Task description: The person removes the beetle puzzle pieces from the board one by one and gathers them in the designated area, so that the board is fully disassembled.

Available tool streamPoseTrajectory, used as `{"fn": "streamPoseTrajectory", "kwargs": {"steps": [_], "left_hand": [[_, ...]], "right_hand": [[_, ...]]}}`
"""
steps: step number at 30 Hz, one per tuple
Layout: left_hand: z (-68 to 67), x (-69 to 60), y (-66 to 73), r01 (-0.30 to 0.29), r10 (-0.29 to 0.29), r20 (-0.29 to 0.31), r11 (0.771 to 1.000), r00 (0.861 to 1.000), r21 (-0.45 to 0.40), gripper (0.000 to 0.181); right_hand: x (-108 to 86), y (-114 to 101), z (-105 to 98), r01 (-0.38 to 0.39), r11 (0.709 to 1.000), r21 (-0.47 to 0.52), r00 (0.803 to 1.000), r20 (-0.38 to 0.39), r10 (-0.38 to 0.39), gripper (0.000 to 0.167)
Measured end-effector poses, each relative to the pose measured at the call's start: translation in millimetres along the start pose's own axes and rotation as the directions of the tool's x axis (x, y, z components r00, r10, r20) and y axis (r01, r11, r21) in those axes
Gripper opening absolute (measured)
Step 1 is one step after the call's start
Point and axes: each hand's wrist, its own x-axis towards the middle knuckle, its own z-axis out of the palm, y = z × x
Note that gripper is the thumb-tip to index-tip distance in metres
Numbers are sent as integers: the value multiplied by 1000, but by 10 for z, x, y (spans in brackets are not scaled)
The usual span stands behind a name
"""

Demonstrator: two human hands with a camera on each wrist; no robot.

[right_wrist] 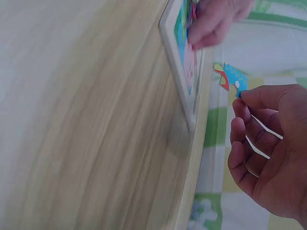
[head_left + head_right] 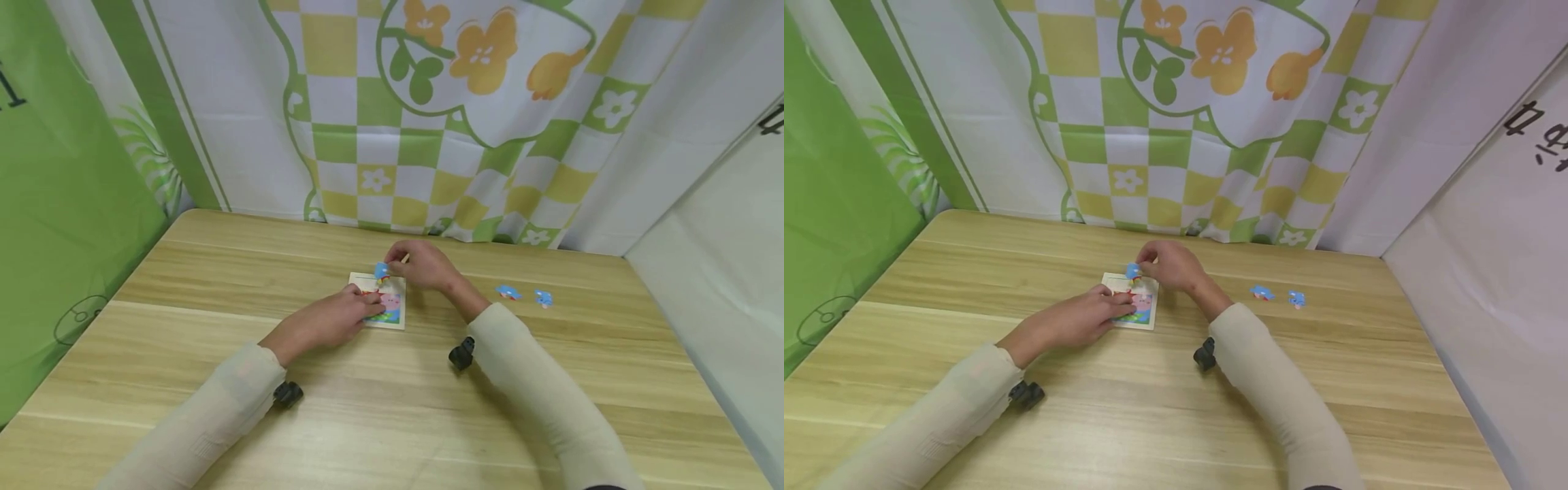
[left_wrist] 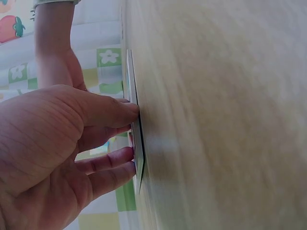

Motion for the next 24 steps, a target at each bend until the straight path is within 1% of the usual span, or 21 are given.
{"fn": "streamPoseTrajectory", "kwargs": {"steps": [3, 10, 15, 20, 24], "left_hand": [[5, -8, -5, 12, -12, 0, 1000, 1000, -11, 45], [15, -10, -16, -5, 5, 3, 1000, 1000, 9, 46], [14, 4, -9, 28, -27, 20, 999, 999, -33, 47], [8, 7, 6, 51, -50, 26, 997, 998, -56, 47], [1, 2, 8, 54, -52, 27, 997, 998, -60, 47]], "right_hand": [[-46, 104, -40, -22, 1000, -11, 1000, -9, 22, 14], [-194, 289, -170, -36, 999, -18, 999, -42, 35, 15], [-322, 424, -284, -62, 998, -26, 996, -60, 60, 15], [-463, 566, -409, -122, 992, -20, 991, -64, 121, 16], [-570, 672, -493, -118, 993, -21, 990, -73, 116, 15]]}}
